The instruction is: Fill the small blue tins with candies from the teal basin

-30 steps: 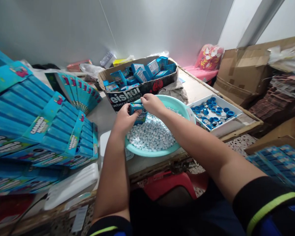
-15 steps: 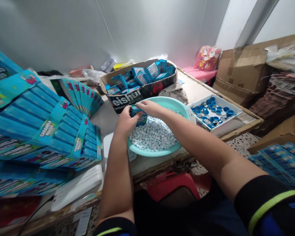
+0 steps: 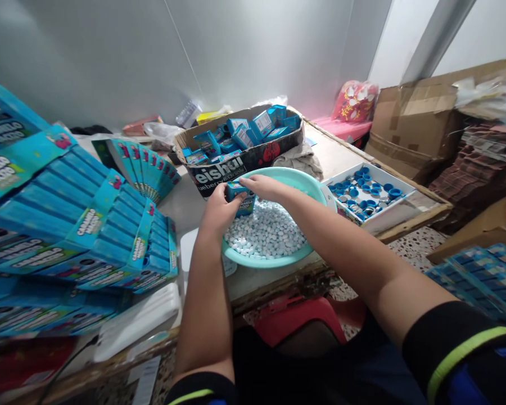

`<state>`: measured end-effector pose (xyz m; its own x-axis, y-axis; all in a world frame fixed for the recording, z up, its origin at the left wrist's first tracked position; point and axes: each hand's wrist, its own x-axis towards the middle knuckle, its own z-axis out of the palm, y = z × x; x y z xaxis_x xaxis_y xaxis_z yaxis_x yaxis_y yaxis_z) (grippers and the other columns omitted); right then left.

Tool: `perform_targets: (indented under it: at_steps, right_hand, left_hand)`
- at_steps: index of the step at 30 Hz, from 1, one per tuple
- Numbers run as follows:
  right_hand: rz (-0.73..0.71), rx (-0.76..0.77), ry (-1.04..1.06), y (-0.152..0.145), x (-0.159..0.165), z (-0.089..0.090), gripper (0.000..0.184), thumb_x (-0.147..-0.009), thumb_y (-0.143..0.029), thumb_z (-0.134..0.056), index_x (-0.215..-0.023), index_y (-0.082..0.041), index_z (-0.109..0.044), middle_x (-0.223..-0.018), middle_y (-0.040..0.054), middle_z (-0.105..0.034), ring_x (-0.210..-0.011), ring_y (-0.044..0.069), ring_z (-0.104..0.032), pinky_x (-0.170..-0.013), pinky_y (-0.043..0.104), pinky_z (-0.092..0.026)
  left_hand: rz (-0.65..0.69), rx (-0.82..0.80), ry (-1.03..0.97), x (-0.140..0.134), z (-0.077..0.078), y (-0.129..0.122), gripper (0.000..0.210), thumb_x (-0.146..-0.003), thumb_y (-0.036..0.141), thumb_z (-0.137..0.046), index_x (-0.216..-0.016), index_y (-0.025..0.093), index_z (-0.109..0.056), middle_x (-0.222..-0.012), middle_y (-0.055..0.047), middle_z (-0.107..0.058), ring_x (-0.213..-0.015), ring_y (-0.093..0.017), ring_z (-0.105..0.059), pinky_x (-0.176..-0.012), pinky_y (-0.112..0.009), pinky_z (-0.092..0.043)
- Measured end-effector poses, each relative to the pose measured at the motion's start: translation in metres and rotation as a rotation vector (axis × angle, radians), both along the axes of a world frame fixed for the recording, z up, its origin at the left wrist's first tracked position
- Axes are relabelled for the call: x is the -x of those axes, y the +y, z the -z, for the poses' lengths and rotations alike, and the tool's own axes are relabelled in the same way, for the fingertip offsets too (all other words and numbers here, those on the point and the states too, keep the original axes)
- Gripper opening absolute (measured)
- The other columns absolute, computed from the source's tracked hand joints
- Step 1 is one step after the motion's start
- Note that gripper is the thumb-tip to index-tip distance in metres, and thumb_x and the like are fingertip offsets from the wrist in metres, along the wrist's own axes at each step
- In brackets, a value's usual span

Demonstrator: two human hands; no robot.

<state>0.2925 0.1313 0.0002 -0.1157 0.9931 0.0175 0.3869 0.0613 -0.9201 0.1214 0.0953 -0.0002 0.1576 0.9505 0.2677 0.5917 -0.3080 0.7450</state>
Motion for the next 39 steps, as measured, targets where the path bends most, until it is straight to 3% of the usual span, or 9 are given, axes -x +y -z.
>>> perform_targets:
  at_steps: [8,11,16,21,25,29,34,37,39]
  right_hand:
    - [0.196,0.036,-0.125,0.004,-0.016,0.004,0.035,-0.101,-0.039,-0.059,-0.071,-0.021,-0.058,-0.068,0.0076,-0.066,-0.07,0.026,-0.068,-0.073,0.038,-0.052]
    - [0.274,-0.081,-0.195,-0.001,-0.017,0.002,0.038,-0.098,-0.048,-0.064,-0.073,-0.021,-0.058,-0.072,0.0084,-0.067,-0.08,0.027,-0.068,-0.078,0.035,-0.051]
    - [-0.03,-0.006,-0.051,-0.005,-0.006,-0.001,0.053,-0.092,-0.071,-0.061,-0.082,-0.019,-0.066,-0.067,0.0046,-0.065,-0.055,0.022,-0.062,-0.066,0.036,-0.05]
    - [0.172,-0.023,-0.196,-0.003,-0.012,0.003,0.053,-0.098,-0.068,-0.053,-0.081,-0.019,-0.065,-0.076,0.0112,-0.07,-0.078,0.029,-0.069,-0.078,0.037,-0.05]
    - [0.202,-0.041,-0.407,-0.004,-0.02,0.004,0.044,-0.109,-0.046,-0.033,-0.109,-0.016,-0.065,-0.123,0.0205,-0.07,-0.114,0.033,-0.065,-0.092,0.039,-0.048]
    - [0.053,-0.016,-0.492,-0.01,-0.015,0.006,0.037,-0.106,-0.039,-0.041,-0.11,-0.016,-0.069,-0.125,0.019,-0.07,-0.115,0.032,-0.065,-0.095,0.038,-0.049]
    - [-0.093,0.034,-0.528,-0.018,0.001,0.015,0.021,-0.093,-0.035,-0.067,-0.097,-0.016,-0.075,-0.113,0.0182,-0.073,-0.102,0.034,-0.069,-0.088,0.038,-0.053]
    - [-0.103,0.029,-0.529,-0.019,0.001,0.02,0.023,-0.094,-0.034,-0.067,-0.101,-0.014,-0.076,-0.117,0.0207,-0.07,-0.104,0.034,-0.069,-0.091,0.039,-0.052]
    - [-0.074,-0.044,-0.519,-0.025,0.0,0.016,0.027,-0.095,-0.034,-0.064,-0.113,-0.015,-0.074,-0.125,0.0201,-0.066,-0.106,0.032,-0.067,-0.095,0.041,-0.05]
  left_hand:
    - [-0.032,0.026,-0.018,-0.002,0.001,0.002,0.042,-0.077,0.055,-0.071,-0.098,0.021,-0.06,-0.093,-0.006,-0.068,-0.088,-0.026,-0.064,-0.081,-0.038,-0.05]
    - [-0.038,0.003,-0.023,0.001,0.003,0.004,0.042,-0.078,0.056,-0.071,-0.1,0.021,-0.061,-0.094,-0.006,-0.069,-0.089,-0.026,-0.064,-0.082,-0.038,-0.051]
    - [-0.016,-0.017,-0.008,0.002,0.003,0.003,0.043,-0.078,0.055,-0.071,-0.103,0.021,-0.061,-0.099,-0.007,-0.07,-0.094,-0.027,-0.065,-0.085,-0.04,-0.053]
    - [-0.042,-0.045,0.024,-0.004,-0.001,0.001,0.04,-0.081,0.051,-0.071,-0.105,0.02,-0.062,-0.102,-0.009,-0.071,-0.097,-0.029,-0.066,-0.092,-0.042,-0.052]
    - [-0.207,-0.259,-0.054,0.003,-0.009,-0.011,0.044,-0.086,0.052,-0.068,-0.114,0.019,-0.06,-0.109,-0.01,-0.071,-0.104,-0.028,-0.067,-0.095,-0.04,-0.052]
    - [-0.437,-0.461,-0.072,0.034,-0.014,-0.046,0.055,-0.085,0.055,-0.071,-0.125,0.02,-0.056,-0.119,-0.011,-0.068,-0.109,-0.027,-0.067,-0.098,-0.039,-0.053]
    - [-0.733,-0.327,-0.062,0.075,0.013,-0.083,0.059,-0.078,0.056,-0.076,-0.119,0.02,-0.054,-0.12,-0.015,-0.065,-0.117,-0.032,-0.064,-0.107,-0.047,-0.049]
    - [-0.703,-0.108,-0.111,0.085,0.036,-0.088,0.06,-0.072,0.048,-0.083,-0.116,0.021,-0.052,-0.117,-0.015,-0.065,-0.114,-0.033,-0.064,-0.105,-0.051,-0.05]
    - [-0.718,-0.2,-0.146,0.08,0.041,-0.095,0.064,-0.07,0.041,-0.084,-0.119,0.02,-0.05,-0.124,-0.017,-0.062,-0.121,-0.033,-0.061,-0.109,-0.052,-0.047]
